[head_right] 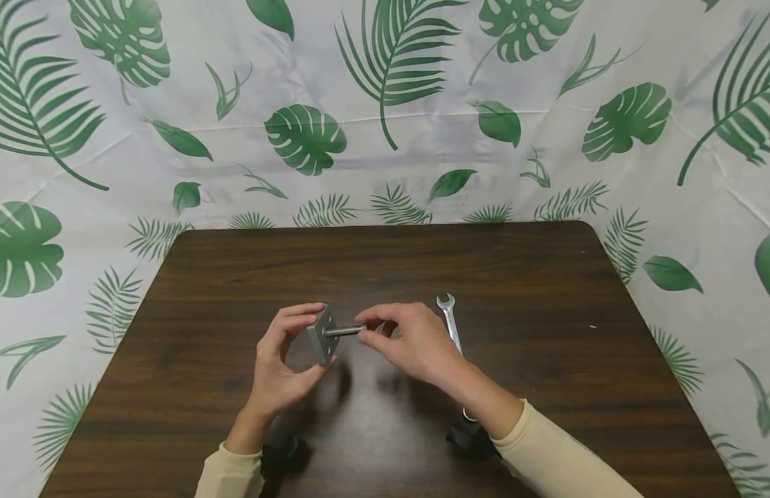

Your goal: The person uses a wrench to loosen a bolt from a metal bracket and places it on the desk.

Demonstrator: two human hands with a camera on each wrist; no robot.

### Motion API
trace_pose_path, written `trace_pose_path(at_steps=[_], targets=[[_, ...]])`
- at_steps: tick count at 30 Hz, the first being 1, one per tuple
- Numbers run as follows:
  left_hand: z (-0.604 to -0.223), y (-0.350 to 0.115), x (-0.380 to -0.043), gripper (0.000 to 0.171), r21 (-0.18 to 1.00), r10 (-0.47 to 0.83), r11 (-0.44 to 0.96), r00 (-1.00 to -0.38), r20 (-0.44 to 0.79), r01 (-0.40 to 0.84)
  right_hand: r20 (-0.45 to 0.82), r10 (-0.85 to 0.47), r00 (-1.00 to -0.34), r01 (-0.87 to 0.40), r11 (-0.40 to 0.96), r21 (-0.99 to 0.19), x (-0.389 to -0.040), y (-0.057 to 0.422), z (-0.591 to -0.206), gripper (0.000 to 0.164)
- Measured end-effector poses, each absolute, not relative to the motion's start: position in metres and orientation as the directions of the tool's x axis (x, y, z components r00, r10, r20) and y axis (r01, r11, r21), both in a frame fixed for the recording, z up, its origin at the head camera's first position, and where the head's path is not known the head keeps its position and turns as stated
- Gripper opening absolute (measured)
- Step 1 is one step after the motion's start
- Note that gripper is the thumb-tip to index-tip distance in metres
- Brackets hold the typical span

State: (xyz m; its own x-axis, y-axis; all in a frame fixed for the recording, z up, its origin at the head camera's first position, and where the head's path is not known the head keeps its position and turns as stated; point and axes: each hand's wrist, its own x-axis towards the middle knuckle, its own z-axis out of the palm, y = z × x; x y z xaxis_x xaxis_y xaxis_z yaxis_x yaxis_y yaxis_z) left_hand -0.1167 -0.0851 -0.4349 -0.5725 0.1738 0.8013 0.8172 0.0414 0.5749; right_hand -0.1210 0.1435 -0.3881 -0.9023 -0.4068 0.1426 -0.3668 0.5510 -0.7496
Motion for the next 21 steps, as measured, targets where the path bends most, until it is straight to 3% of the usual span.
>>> trace_pose_path(at_steps=[6,16,21], targets=[[-0.4342,-0.0846,-0.1176,0.046,0.572,0.172,0.039,-0.57,0.803,0.819,0.258,-0.44,-0.86,-0.472,0.495,-0.73,-0.1215,0.1438,-0.3901,0.029],[-0.4344,-0.085,-0.1178,0.046,0.579,0.172,0.037,-0.575,0.799,0.815,0.035,-0.354,-0.935,-0.25,0.583,-0.773,-0.1208,0.1434,-0.3879,0.028],[-0.4341,-0.0846,-0.1183,0.045,0.572,0.171,0.038,-0.569,0.804,0.819,0.167,-0.399,-0.902,-0.38,0.545,-0.747,-0.1213,0.1432,-0.389,0.017]])
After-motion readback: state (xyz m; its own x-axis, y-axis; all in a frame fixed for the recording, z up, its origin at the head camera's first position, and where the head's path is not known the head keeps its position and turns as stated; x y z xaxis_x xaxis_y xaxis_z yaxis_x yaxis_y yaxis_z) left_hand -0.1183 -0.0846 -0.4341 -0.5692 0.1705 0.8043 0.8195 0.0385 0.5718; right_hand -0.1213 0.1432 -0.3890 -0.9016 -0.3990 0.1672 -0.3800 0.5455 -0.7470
